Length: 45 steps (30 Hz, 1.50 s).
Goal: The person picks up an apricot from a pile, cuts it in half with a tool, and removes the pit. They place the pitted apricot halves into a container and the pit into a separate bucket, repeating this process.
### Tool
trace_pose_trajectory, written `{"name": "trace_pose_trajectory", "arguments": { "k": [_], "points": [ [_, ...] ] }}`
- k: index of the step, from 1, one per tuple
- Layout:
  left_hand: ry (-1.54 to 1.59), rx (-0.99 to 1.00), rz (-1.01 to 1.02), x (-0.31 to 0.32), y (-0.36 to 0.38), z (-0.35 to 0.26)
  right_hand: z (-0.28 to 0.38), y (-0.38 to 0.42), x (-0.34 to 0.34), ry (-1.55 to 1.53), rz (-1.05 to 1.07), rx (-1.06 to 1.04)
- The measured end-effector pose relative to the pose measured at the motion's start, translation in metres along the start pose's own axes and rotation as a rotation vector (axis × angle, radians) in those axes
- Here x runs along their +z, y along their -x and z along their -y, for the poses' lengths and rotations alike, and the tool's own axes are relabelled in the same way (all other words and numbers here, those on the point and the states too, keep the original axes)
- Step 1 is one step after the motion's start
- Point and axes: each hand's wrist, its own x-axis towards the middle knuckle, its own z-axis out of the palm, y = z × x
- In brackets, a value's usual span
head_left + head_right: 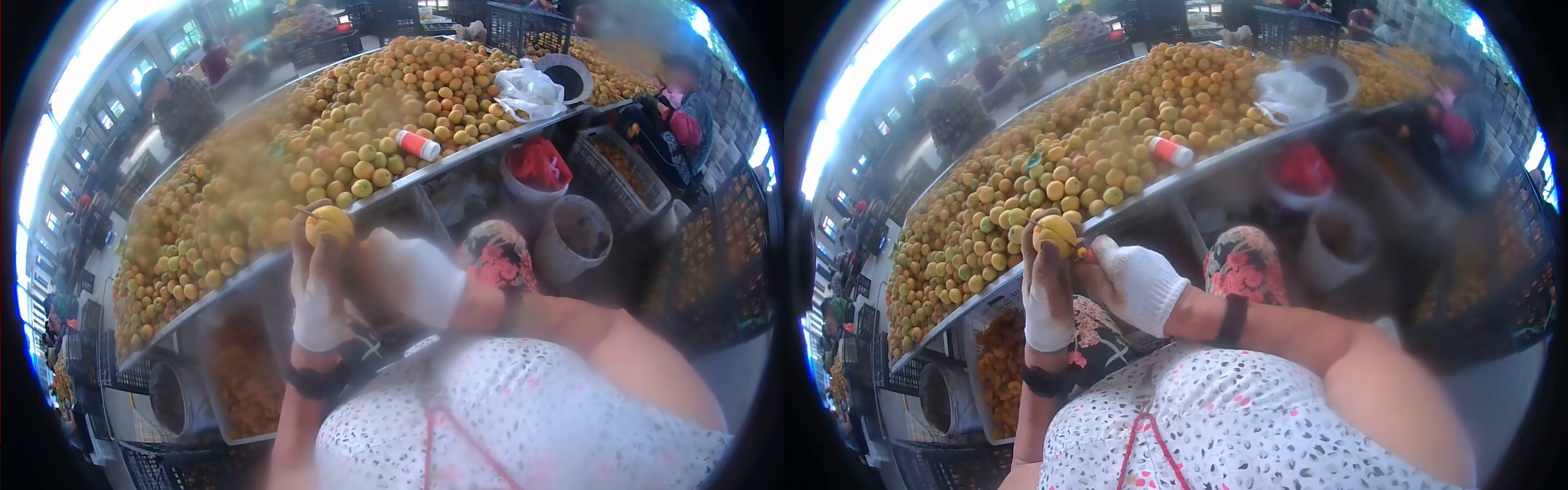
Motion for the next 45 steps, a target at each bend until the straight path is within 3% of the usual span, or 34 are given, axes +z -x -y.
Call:
{"name": "trace_pose_trajectory", "arguments": {
  "k": [4, 6, 9, 13, 15, 18, 25, 27, 28, 30, 31, 33, 38, 40, 45],
  "points": [
    [0.077, -0.056, -0.057, 0.003, 0.002, -0.001, 0.006, 0.002, -0.003, 0.101, -0.002, 0.024],
    [0.306, -0.054, -0.013, 0.009, 0.003, -0.007, 0.014, 0.001, -0.009, 0.098, -0.056, -0.016],
    [0.351, -0.042, 0.047, 0.014, 0.004, -0.015, 0.025, 0.0, -0.017, 0.124, -0.097, -0.057],
    [0.224, 0.026, 0.047, 0.02, 0.003, -0.016, 0.025, 0.004, -0.018, 0.196, -0.087, -0.07],
    [0.034, 0.078, -0.098, 0.017, 0.003, -0.008, 0.024, 0.005, -0.017, 0.196, -0.075, -0.054],
    [0.07, -0.035, -0.076, 0.013, 0.002, -0.009, 0.032, 0.002, -0.02, 0.155, -0.079, -0.027],
    [0.267, -0.082, -0.022, 0.02, 0.002, -0.016, 0.037, -0.004, -0.025, 0.075, -0.102, -0.032],
    [-0.07, 0.043, -0.019, 0.009, 0.007, -0.008, 0.042, -0.001, -0.033, 0.035, -0.093, -0.018],
    [-0.07, 0.042, -0.02, 0.006, 0.006, -0.005, 0.044, 0.001, -0.036, 0.015, -0.089, -0.009],
    [-0.595, 0.414, -0.03, 0.008, 0.004, -0.011, 0.048, 0.004, -0.042, -0.024, -0.081, 0.007],
    [-0.596, 0.414, -0.031, 0.01, 0.005, -0.016, 0.049, 0.005, -0.043, -0.044, -0.077, 0.015],
    [-0.127, 0.07, -0.054, 0.016, 0.007, -0.026, 0.05, 0.003, -0.041, -0.042, -0.086, 0.035],
    [-0.012, 0.033, -0.086, 0.021, 0.007, -0.027, 0.029, 0.001, -0.023, -0.119, -0.137, -0.032],
    [-0.029, 0.019, -0.072, 0.019, 0.008, -0.025, 0.03, 0.005, -0.029, 0.011, -0.148, -0.1],
    [-0.057, 0.003, -0.077, 0.02, 0.009, -0.028, 0.034, 0.005, -0.031, -0.053, -0.092, -0.003]
  ]
}}
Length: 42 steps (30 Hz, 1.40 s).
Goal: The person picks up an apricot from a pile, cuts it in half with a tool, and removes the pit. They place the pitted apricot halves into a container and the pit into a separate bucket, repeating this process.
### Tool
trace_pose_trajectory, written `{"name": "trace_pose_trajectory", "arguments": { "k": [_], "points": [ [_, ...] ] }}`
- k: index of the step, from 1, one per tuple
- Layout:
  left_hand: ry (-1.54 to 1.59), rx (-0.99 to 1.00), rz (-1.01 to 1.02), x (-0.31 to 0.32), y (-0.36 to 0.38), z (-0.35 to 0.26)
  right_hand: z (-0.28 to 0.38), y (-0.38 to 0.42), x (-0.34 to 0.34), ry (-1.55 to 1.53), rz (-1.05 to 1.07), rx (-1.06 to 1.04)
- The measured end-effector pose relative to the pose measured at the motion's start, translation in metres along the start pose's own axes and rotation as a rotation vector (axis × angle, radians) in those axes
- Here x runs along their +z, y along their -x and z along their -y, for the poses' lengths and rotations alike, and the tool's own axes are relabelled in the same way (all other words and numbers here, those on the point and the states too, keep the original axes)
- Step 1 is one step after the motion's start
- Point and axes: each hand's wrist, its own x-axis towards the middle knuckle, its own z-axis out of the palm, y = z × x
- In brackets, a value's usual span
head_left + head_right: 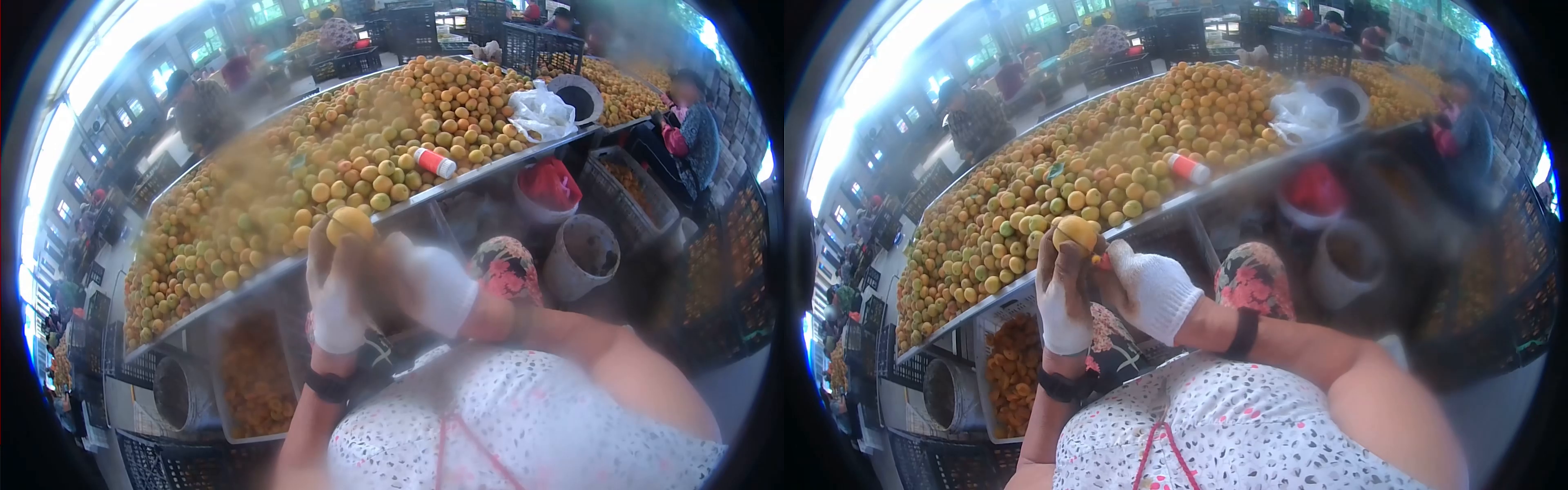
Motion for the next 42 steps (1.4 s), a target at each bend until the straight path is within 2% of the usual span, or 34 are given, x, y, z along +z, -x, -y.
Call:
{"name": "trace_pose_trajectory", "arguments": {
  "k": [4, 6, 9, 12, 14, 22, 28, 40, 42],
  "points": [
    [0.055, -0.091, 0.047, -0.014, -0.001, 0.012, 0.003, 0.0, -0.002, -0.021, -0.034, -0.048],
    [0.053, -0.075, -0.05, -0.008, 0.0, 0.016, 0.001, 0.0, 0.0, 0.02, -0.017, -0.039],
    [0.023, -0.1, 0.004, -0.016, -0.003, 0.021, -0.008, -0.001, 0.006, 0.095, 0.011, -0.034],
    [0.149, -0.151, -0.052, -0.009, -0.003, 0.018, -0.017, 0.0, 0.011, 0.123, 0.028, -0.027],
    [0.106, -0.16, -0.048, -0.01, -0.004, 0.021, -0.023, 0.0, 0.012, 0.12, 0.035, -0.013],
    [0.062, -0.22, -0.016, -0.024, -0.007, 0.046, -0.042, 0.004, 0.019, -0.06, 0.099, 0.113],
    [0.087, -0.236, 0.002, -0.025, -0.008, 0.047, -0.027, 0.004, 0.007, -0.14, 0.102, 0.192],
    [0.045, -0.269, -0.027, -0.022, -0.007, 0.034, -0.026, 0.001, 0.012, -0.131, 0.023, 0.105],
    [0.116, -0.24, -0.069, -0.015, -0.007, 0.027, -0.037, -0.004, 0.02, -0.037, 0.098, 0.097]
  ]
}}
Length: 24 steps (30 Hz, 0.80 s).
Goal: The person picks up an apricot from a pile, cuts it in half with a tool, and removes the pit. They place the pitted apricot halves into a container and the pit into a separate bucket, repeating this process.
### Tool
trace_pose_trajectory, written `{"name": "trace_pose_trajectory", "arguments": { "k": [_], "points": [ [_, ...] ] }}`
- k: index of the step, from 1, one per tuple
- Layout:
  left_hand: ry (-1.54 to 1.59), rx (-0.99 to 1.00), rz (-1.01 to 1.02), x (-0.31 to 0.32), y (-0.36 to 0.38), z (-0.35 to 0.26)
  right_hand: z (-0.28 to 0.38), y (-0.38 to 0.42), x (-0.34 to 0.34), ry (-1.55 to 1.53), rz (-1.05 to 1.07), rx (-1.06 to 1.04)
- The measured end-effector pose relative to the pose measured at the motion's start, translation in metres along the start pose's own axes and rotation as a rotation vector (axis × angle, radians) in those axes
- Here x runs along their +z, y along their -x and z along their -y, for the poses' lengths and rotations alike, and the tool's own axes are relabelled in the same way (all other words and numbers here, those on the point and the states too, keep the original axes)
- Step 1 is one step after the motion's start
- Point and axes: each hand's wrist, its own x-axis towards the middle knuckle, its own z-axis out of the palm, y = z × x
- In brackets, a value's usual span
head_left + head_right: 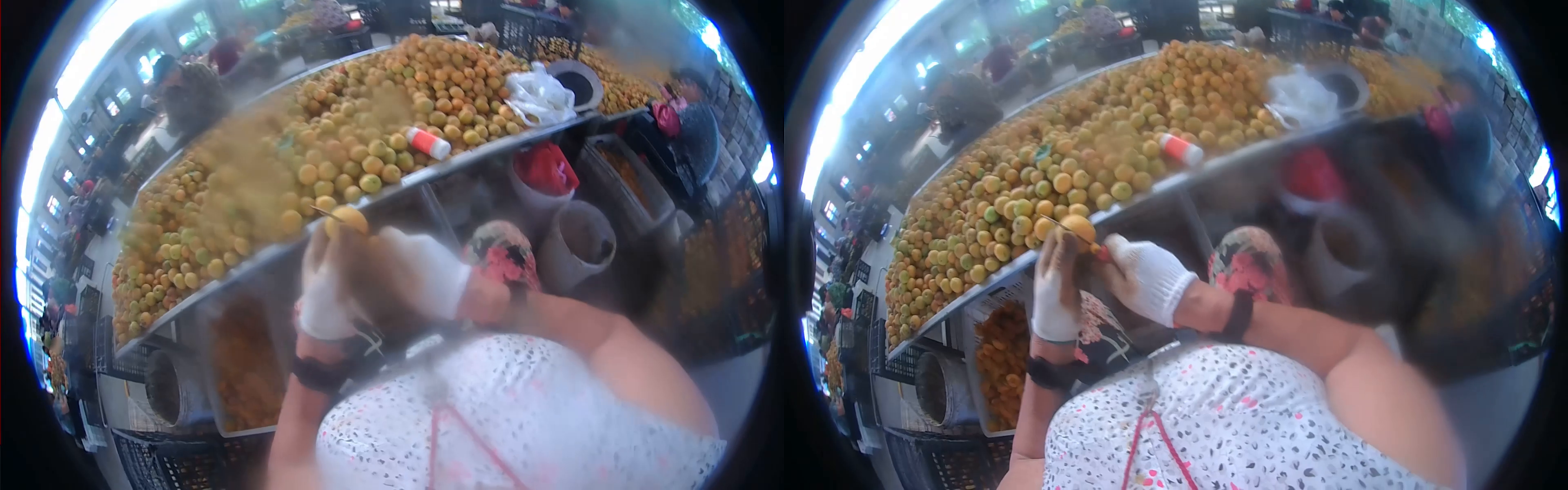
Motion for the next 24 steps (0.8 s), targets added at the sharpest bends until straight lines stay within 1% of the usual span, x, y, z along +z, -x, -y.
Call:
{"name": "trace_pose_trajectory", "arguments": {
  "k": [1, 2, 5, 9, 11, 12, 14, 15, 17, 21, 23, 24],
  "points": [
    [-0.11, 0.053, -0.005, 0.002, 0.003, -0.004, -0.006, -0.001, 0.004, 0.096, 0.067, -0.023],
    [-0.095, 0.065, 0.011, -0.008, -0.004, 0.005, -0.007, 0.001, 0.004, 0.094, 0.066, 0.005],
    [-0.185, 0.105, 0.092, -0.01, -0.005, -0.002, -0.003, 0.002, 0.005, 0.057, 0.009, -0.083],
    [-0.128, 0.11, 0.069, -0.005, -0.011, 0.004, 0.005, -0.001, -0.002, 0.063, 0.003, -0.071],
    [-0.192, 0.205, 0.085, -0.007, -0.017, 0.012, 0.012, -0.002, -0.01, 0.082, 0.013, -0.012],
    [-0.196, 0.198, 0.09, -0.008, -0.02, 0.013, 0.011, -0.003, -0.01, 0.078, 0.009, -0.004],
    [-0.137, 0.063, 0.07, -0.006, -0.026, 0.014, 0.008, -0.005, -0.01, 0.094, -0.018, -0.006],
    [-0.142, 0.054, 0.076, -0.006, -0.029, 0.018, 0.005, -0.006, -0.01, 0.09, -0.023, 0.003],
    [-0.159, 0.068, 0.012, -0.005, -0.036, 0.028, -0.002, -0.007, -0.01, 0.085, -0.024, 0.01],
    [-0.28, 0.04, 0.03, -0.004, -0.049, 0.035, -0.014, -0.006, -0.012, 0.049, -0.084, 0.007],
    [-0.304, 0.289, -0.018, 0.008, -0.05, 0.041, -0.019, -0.005, -0.014, 0.023, -0.088, -0.003],
    [-0.308, 0.286, -0.012, 0.008, -0.052, 0.042, -0.023, -0.005, -0.014, 0.02, -0.094, 0.002]
  ]
}}
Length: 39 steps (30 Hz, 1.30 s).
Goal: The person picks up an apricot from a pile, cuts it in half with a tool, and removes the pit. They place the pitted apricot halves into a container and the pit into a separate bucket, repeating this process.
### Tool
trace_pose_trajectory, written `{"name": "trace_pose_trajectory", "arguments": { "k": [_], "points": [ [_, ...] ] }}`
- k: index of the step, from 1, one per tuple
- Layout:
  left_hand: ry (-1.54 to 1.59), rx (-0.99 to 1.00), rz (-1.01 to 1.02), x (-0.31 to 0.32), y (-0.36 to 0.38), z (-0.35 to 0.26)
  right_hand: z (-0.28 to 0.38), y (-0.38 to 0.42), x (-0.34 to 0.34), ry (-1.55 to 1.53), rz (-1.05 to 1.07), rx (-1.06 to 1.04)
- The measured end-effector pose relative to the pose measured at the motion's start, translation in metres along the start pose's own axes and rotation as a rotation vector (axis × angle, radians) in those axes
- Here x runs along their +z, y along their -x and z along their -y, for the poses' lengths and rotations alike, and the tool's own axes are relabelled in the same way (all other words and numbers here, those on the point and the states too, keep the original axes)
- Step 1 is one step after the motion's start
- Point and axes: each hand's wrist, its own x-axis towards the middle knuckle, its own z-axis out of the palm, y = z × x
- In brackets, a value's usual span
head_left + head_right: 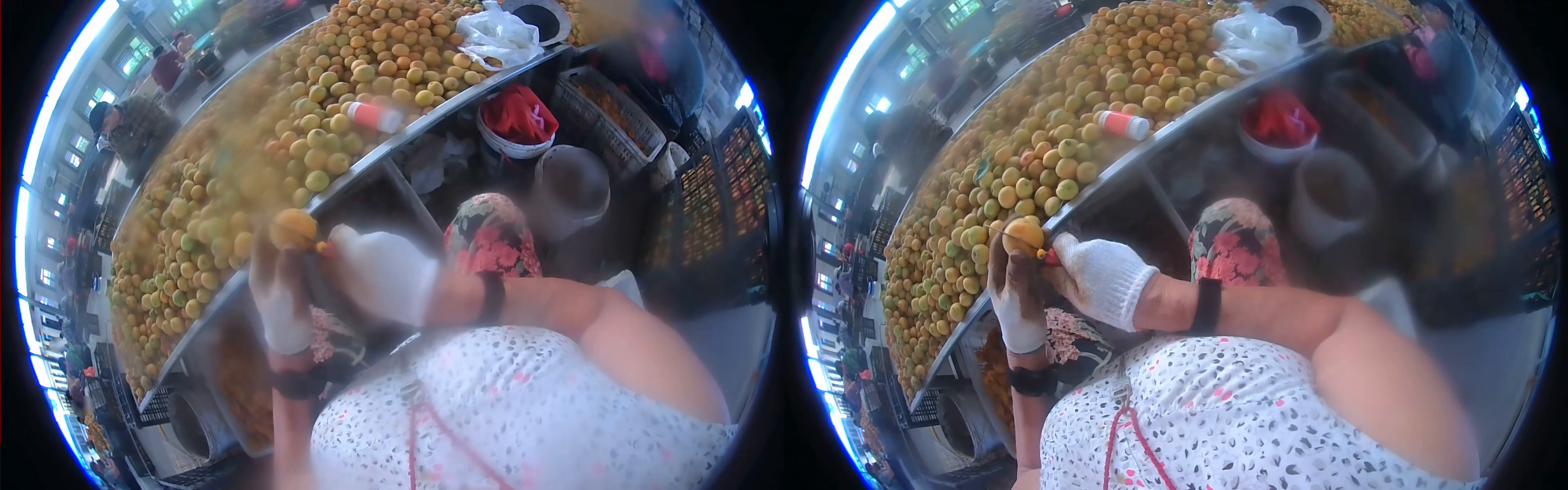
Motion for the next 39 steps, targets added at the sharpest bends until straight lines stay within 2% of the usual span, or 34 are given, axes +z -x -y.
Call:
{"name": "trace_pose_trajectory", "arguments": {
  "k": [3, 5, 6, 8, 9, 11, 12, 14, 15, 17, 21, 24, 26, 27, 28, 30, 32, 34, 37, 38, 39],
  "points": [
    [-0.04, -0.062, 0.102, -0.007, -0.006, 0.004, -0.013, 0.001, 0.006, 0.015, 0.03, 0.01],
    [0.11, -0.268, 0.209, -0.007, -0.012, 0.009, -0.02, -0.001, 0.01, 0.006, 0.008, 0.035],
    [0.107, -0.269, 0.216, 0.0, -0.011, 0.01, -0.023, -0.002, 0.011, 0.004, 0.001, 0.039],
    [0.123, -0.245, 0.09, 0.016, -0.008, 0.01, -0.028, -0.003, 0.011, 0.042, -0.058, 0.046],
    [0.121, -0.243, 0.096, 0.014, -0.011, 0.014, -0.031, -0.002, 0.012, 0.043, -0.065, 0.047],
    [0.214, -0.397, 0.202, 0.005, -0.017, 0.024, -0.032, -0.001, 0.01, 0.043, -0.075, 0.028],
    [0.209, -0.396, 0.206, 0.004, -0.018, 0.025, -0.034, -0.001, 0.011, 0.04, -0.081, 0.029],
    [0.015, -0.408, 0.23, 0.006, -0.018, 0.02, -0.033, -0.002, 0.011, 0.048, -0.072, 0.032],
    [0.011, -0.405, 0.23, 0.011, -0.017, 0.016, -0.03, -0.003, 0.007, 0.047, -0.075, 0.028],
    [0.207, -0.467, 0.124, 0.023, -0.012, 0.006, -0.022, -0.003, -0.004, 0.061, -0.025, 0.099],
    [0.243, -0.418, 0.116, 0.016, -0.015, 0.009, -0.025, -0.002, -0.004, -0.017, -0.087, -0.004],
    [0.156, -0.278, 0.132, 0.008, -0.016, 0.006, -0.018, 0.0, -0.02, -0.023, -0.143, -0.042],
    [0.391, -0.329, 0.075, 0.009, -0.011, 0.005, -0.011, -0.005, -0.035, -0.056, -0.275, -0.039],
    [0.24, -0.293, 0.177, 0.01, -0.004, -0.004, -0.007, -0.005, -0.041, -0.054, -0.277, -0.051],
    [0.24, -0.279, 0.175, 0.013, -0.001, -0.01, -0.002, -0.006, -0.047, -0.181, -0.304, -0.011],
    [-0.167, -0.077, 0.332, 0.026, 0.006, -0.024, 0.008, -0.01, -0.055, -0.437, -0.348, 0.066],
    [-0.152, -0.013, 0.335, 0.031, 0.01, -0.034, 0.009, -0.013, -0.052, -0.457, -0.347, 0.055],
    [-0.182, 0.075, 0.297, 0.032, 0.014, -0.042, 0.002, -0.016, -0.043, -0.811, -0.253, 0.194],
    [-0.317, 0.155, 0.339, 0.022, 0.015, -0.021, 0.019, -0.013, -0.054, -0.727, -0.267, 0.179],
    [-0.318, 0.16, 0.333, 0.024, 0.016, -0.026, 0.014, -0.016, -0.046, -0.726, -0.263, 0.173],
    [-0.196, 0.08, 0.307, 0.031, 0.02, -0.033, 0.005, -0.02, -0.032, -0.78, -0.292, 0.157]
  ]
}}
